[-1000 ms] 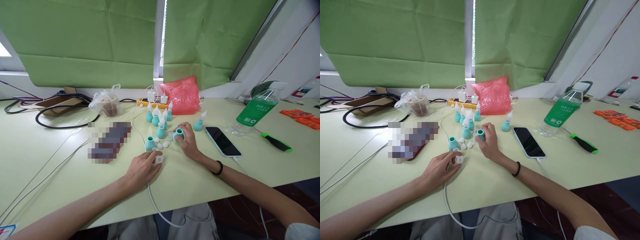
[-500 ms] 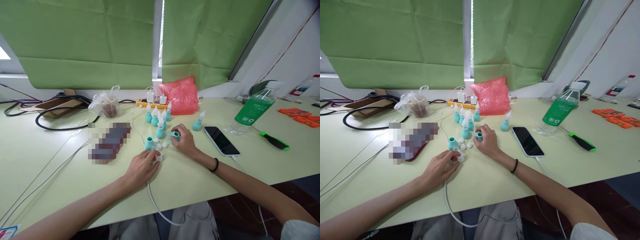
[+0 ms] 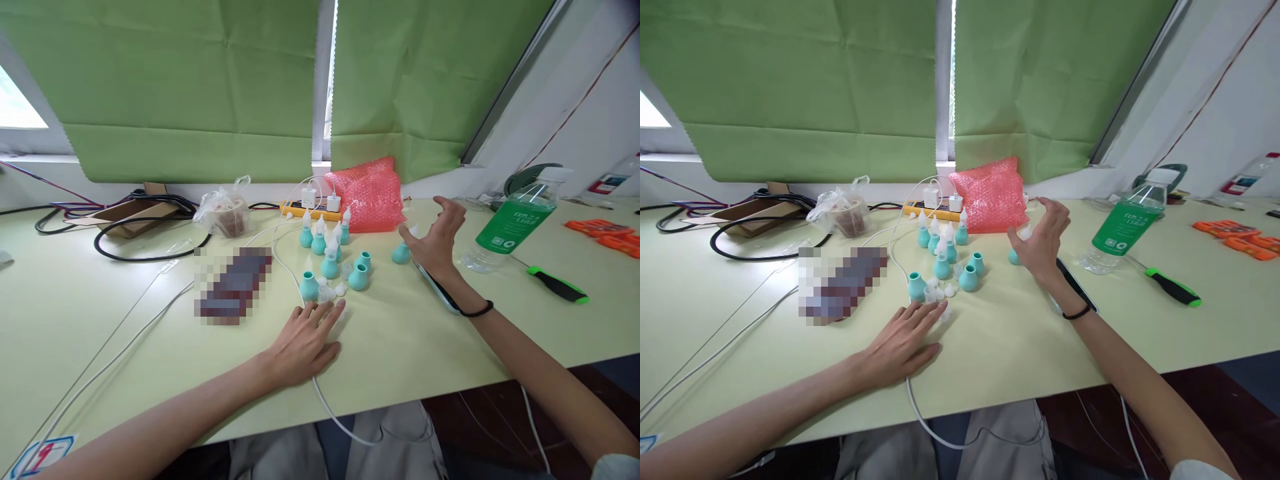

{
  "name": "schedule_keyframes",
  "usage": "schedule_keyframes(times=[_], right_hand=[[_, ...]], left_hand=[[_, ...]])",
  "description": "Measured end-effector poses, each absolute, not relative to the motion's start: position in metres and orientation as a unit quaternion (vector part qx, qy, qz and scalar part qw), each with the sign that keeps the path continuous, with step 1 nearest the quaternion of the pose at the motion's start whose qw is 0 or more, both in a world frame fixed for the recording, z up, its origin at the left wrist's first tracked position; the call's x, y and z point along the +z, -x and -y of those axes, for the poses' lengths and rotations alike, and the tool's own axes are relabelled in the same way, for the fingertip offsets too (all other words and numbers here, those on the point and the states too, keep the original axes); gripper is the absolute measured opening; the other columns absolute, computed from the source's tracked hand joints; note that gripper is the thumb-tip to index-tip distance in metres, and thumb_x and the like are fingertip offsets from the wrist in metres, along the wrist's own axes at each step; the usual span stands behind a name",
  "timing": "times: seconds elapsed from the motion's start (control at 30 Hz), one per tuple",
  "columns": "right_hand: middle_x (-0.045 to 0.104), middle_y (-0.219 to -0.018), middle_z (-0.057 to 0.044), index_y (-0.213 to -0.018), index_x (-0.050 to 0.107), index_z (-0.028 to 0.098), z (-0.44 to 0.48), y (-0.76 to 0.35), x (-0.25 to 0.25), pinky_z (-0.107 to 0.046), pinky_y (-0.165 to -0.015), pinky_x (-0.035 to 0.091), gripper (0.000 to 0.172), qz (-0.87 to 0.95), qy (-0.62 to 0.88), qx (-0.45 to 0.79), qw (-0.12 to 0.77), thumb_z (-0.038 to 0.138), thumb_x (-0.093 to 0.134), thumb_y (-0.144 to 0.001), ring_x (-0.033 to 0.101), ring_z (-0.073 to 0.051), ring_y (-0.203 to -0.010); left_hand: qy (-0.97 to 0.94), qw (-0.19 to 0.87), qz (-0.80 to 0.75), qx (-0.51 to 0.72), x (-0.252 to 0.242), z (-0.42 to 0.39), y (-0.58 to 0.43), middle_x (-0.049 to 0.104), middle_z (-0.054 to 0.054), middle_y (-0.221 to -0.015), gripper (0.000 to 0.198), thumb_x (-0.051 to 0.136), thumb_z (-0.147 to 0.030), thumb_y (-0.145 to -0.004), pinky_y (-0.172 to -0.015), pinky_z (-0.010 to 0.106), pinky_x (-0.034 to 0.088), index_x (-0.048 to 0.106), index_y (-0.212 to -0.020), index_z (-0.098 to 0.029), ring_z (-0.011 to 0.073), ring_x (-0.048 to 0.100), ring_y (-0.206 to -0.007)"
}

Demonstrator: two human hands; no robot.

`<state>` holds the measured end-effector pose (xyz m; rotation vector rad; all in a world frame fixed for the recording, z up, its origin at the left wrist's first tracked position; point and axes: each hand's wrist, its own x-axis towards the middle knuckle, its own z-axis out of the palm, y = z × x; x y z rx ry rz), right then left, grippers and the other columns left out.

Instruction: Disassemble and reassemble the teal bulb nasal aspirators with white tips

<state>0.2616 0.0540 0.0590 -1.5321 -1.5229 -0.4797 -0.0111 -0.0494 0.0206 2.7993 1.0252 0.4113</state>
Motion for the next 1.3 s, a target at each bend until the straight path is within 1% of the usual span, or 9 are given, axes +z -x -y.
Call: schedule_keyframes(times=[0.1,0.23,0.43,0.53,0.67,0.8,0.93,1.13,1.3], right_hand=[[0.046,-0.104,-0.014,-0.117,0.027,0.013,-0.059,-0.281,0.037,-0.04,-0.07,0.038,0.067,0.599,0.708,-0.079,0.364,0.037,0.056,-0.061,0.045,-0.028,-0.094],[0.056,-0.087,-0.008,-0.095,0.047,0.018,-0.062,-0.289,0.017,-0.035,-0.064,0.039,0.029,0.612,0.739,0.001,0.282,0.034,0.045,-0.071,0.052,-0.023,-0.077],[0.052,-0.088,-0.008,-0.09,0.044,0.017,-0.052,-0.262,0.033,-0.038,-0.073,0.04,0.027,0.614,0.621,-0.115,0.474,0.038,0.044,-0.073,0.049,-0.021,-0.081],[0.048,-0.094,-0.008,-0.096,0.037,0.02,-0.025,-0.232,0.046,-0.034,-0.071,0.043,0.027,0.661,0.47,0.001,0.585,0.037,0.042,-0.076,0.049,-0.019,-0.085],[0.051,-0.086,-0.004,-0.093,0.039,0.022,0.023,-0.192,0.052,-0.029,-0.062,0.043,0.018,0.786,0.315,0.213,0.487,0.031,0.04,-0.079,0.051,-0.015,-0.07],[0.053,-0.073,-0.001,-0.093,0.044,0.021,0.05,-0.171,0.039,-0.026,-0.057,0.041,0.021,0.863,0.281,0.213,0.361,0.027,0.046,-0.073,0.049,-0.013,-0.06],[0.055,-0.073,0.0,-0.091,0.045,0.021,0.054,-0.166,0.024,-0.024,-0.059,0.041,0.021,0.873,0.298,0.196,0.334,0.025,0.049,-0.071,0.05,-0.012,-0.06],[0.052,-0.071,0.0,-0.091,0.046,0.019,0.053,-0.165,0.024,-0.022,-0.056,0.039,0.018,0.86,0.314,0.27,0.298,0.031,0.047,-0.078,0.046,-0.01,-0.058],[0.054,-0.078,-0.001,-0.096,0.044,0.019,0.046,-0.165,0.018,-0.025,-0.064,0.041,0.02,0.828,0.351,0.281,0.334,0.032,0.045,-0.08,0.049,-0.013,-0.068]], left_hand=[[-0.929,0.061,-0.341,0.127,0.021,0.05,0.011,0.042,0.016,-0.117,0.055,0.036,-0.031,-0.082,-0.076,0.04,0.039,0.018,-0.131,-0.013,0.0256,0.04,-0.099],[-0.929,0.056,-0.344,0.121,0.02,0.049,0.01,0.042,0.016,-0.111,0.055,0.034,-0.032,-0.082,-0.075,0.04,0.038,0.017,-0.131,-0.013,0.025,0.039,-0.097],[-0.925,0.056,-0.354,0.124,0.019,0.049,0.009,0.041,0.017,-0.109,0.058,0.032,-0.034,-0.083,-0.075,0.042,0.035,0.01,-0.133,-0.013,0.0259,0.035,-0.097],[-0.925,0.066,-0.351,0.133,0.018,0.05,0.008,0.041,0.015,-0.111,0.056,0.028,-0.036,-0.085,-0.075,0.043,0.034,0.007,-0.133,-0.016,0.0252,0.035,-0.096],[-0.913,0.081,-0.345,0.202,0.022,0.05,0.014,0.044,0.014,-0.108,0.048,0.025,-0.036,-0.086,-0.076,0.043,0.032,0.018,-0.13,-0.018,0.024,0.037,-0.093],[-0.876,0.129,-0.278,0.373,0.028,0.046,0.024,0.049,0.01,-0.084,0.046,0.016,-0.045,-0.084,-0.069,0.035,0.036,0.048,-0.09,-0.012,0.0197,0.043,-0.076],[-0.856,0.221,-0.311,0.348,0.027,0.045,0.024,0.04,0.0,-0.054,0.042,0.024,-0.043,-0.084,-0.05,0.025,0.03,0.042,-0.058,-0.016,0.0112,0.037,-0.051],[-0.727,0.46,-0.41,0.301,0.026,0.045,0.013,0.03,-0.004,-0.041,0.051,0.017,-0.042,-0.086,-0.043,0.022,0.026,0.032,-0.044,-0.016,0.007,0.028,-0.04],[-0.695,0.491,-0.415,0.323,0.032,0.043,0.014,0.027,-0.003,-0.039,0.054,0.007,-0.038,-0.087,-0.041,0.023,0.027,0.029,-0.042,-0.018,0.0077,0.027,-0.039]])
